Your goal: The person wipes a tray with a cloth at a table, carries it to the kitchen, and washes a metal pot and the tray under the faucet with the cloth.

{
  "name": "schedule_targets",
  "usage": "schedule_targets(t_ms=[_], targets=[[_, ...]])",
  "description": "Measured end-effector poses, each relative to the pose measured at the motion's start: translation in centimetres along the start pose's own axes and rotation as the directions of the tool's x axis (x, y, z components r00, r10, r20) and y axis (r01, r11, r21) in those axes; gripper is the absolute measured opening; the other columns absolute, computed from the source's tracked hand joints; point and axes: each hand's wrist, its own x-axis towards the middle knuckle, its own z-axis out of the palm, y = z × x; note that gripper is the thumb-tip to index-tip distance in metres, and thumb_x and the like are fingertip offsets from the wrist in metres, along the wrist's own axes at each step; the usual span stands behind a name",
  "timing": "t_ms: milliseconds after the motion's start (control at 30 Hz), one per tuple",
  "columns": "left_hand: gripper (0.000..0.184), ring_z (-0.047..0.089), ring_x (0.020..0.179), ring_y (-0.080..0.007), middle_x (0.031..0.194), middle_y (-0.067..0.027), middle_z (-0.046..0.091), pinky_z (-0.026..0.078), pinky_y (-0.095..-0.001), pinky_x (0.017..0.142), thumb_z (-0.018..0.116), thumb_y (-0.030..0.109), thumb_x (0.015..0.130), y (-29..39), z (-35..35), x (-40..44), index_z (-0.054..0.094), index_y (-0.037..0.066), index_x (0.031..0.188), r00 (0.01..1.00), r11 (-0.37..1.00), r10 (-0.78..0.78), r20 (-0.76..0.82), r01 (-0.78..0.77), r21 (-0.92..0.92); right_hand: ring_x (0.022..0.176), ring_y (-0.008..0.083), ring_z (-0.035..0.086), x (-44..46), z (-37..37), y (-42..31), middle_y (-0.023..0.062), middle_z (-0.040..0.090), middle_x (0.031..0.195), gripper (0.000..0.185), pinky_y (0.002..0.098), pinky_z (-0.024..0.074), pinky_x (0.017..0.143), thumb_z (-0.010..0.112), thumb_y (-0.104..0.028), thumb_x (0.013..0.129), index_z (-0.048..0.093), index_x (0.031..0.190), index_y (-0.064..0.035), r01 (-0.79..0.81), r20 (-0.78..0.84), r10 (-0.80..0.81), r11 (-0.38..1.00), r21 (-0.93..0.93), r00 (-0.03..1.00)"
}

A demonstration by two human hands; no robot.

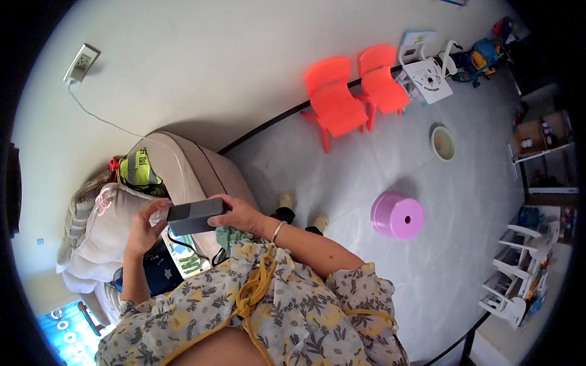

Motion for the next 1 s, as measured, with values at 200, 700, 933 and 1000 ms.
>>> schedule_targets(t_ms=[200, 700, 933, 1000], targets=[[0.067, 0.048, 0.117, -0.0327, 0.124, -0.0179, 0.053, 0.035, -0.0386, 0.101, 0.073, 0.004, 0.062, 1.5, 0.3, 0.2, 0.05, 0.0, 0.125, 0.982, 0.991, 0.132, 0.136, -0.127, -0.045, 0.102, 0.0178, 0.051, 0.0, -0.1, 0.5, 0.0067, 0.055, 0.109, 0.066, 0.0294, 0.0413, 0.091, 0.078, -0.024, 0.068, 0.048, 0.124, -0.0079, 0.05, 0.037, -0.046, 0.988, -0.143, 0.998], [0.068, 0.053, 0.106, -0.0284, 0.108, -0.0104, 0.06, 0.038, -0.0392, 0.094, 0.081, 0.022, 0.053, 2.0, 2.2, 2.7, 0.058, 0.006, 0.115, 0.924, 0.907, 0.21, 0.32, -0.307, 0.289, 0.099, 0.0157, 0.052, 0.3, 0.1, -0.1, 0.0055, 0.055, 0.106, 0.064, 0.0286, 0.0417, 0.09, 0.079, -0.024, 0.066, 0.05, 0.122, -0.0096, 0.084, 0.028, -0.079, 0.946, -0.313, 0.996], [0.06, 0.055, 0.103, -0.0262, 0.102, -0.0078, 0.061, 0.038, -0.0391, 0.092, 0.079, 0.02, 0.052, 1.2, 3.0, 3.2, 0.059, 0.008, 0.108, 0.912, 0.899, 0.224, 0.344, -0.329, 0.288, 0.102, 0.018, 0.054, 1.1, 0.0, 0.6, 0.0102, 0.056, 0.113, 0.071, 0.0303, 0.0434, 0.09, 0.078, -0.02, 0.066, 0.045, 0.128, -0.0104, 0.12, 0.075, -0.096, 0.892, -0.435, 0.992], [0.055, 0.055, 0.102, -0.0249, 0.102, -0.007, 0.061, 0.037, -0.0393, 0.093, 0.077, 0.017, 0.054, 0.2, 2.6, 3.4, 0.059, 0.01, 0.105, 0.905, 0.878, 0.185, 0.382, -0.327, 0.35, 0.103, 0.0195, 0.055, 0.6, 0.4, 0.3, 0.0134, 0.055, 0.117, 0.074, 0.0314, 0.0442, 0.089, 0.078, -0.019, 0.066, 0.042, 0.13, -0.0101, 0.108, 0.034, -0.104, 0.901, -0.421, 0.994]])
